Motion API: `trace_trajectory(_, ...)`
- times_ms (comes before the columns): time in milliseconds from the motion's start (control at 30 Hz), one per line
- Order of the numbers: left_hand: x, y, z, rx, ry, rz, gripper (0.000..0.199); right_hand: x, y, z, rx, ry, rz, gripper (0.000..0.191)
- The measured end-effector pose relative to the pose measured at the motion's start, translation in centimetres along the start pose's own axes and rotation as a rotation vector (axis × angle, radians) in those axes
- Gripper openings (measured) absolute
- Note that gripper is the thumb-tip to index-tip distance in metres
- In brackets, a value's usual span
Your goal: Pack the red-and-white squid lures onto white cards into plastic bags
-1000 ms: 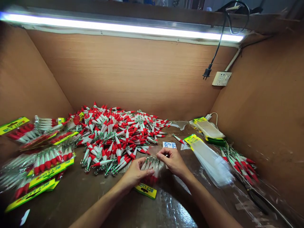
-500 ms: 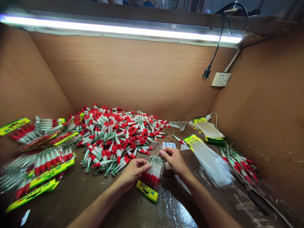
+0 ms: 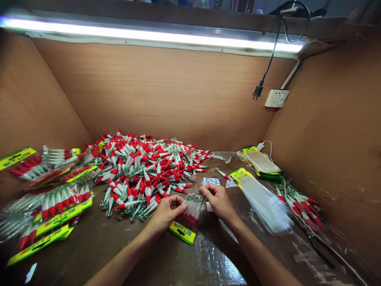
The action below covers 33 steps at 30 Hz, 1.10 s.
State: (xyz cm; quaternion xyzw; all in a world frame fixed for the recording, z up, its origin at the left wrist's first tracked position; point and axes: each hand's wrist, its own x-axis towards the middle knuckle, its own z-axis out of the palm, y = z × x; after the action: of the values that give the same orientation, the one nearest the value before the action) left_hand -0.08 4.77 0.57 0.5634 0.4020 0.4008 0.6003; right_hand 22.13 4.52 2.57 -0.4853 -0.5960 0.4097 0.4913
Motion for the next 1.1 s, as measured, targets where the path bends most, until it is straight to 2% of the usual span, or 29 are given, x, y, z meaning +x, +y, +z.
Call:
trace_trajectory(167,-0.2,-0.2,0.2,0.005,-0.035,-0.012,0.035,-0.2,-0.4,0.5,0.053,-0.088,0.02,0.033)
trace_trajectory(533,-0.3,-0.8,0.6,-0.094,-0.026,-0.047,0.041,-0.2,0.0,0.6,-0.002,-0.055,0.025,0.03)
trace_trajectory(600,-0.4,-0.6,0.5,-0.122,-0.063,-0.085,0.043,-0.3,0.0,0.6,-0.004,-0.065,0.037,0.032)
trace_trajectory(700,-0.8,-0.4,0.6,-0.186,-0.2,-0.165,0.057,-0.3,0.0,0.6,-0.016,-0.067,0.052,0.037)
trace_trajectory(767,-0.9,-0.4,0.7,-0.176,-0.264,-0.168,0.058,-0.3,-0.1,0.3,0.008,-0.054,0.069,0.043)
trace_trajectory(900,-0.8,-0.7,0.7,-0.1,-0.198,-0.105,0.046,-0.3,-0.5,-0.3,0.004,-0.114,0.071,0.046)
trace_trajectory(1100,-0.6,-1.0,0.4,-0.11,-0.172,-0.108,0.047,-0.4,-0.7,-0.5,-0.009,-0.15,0.059,0.043)
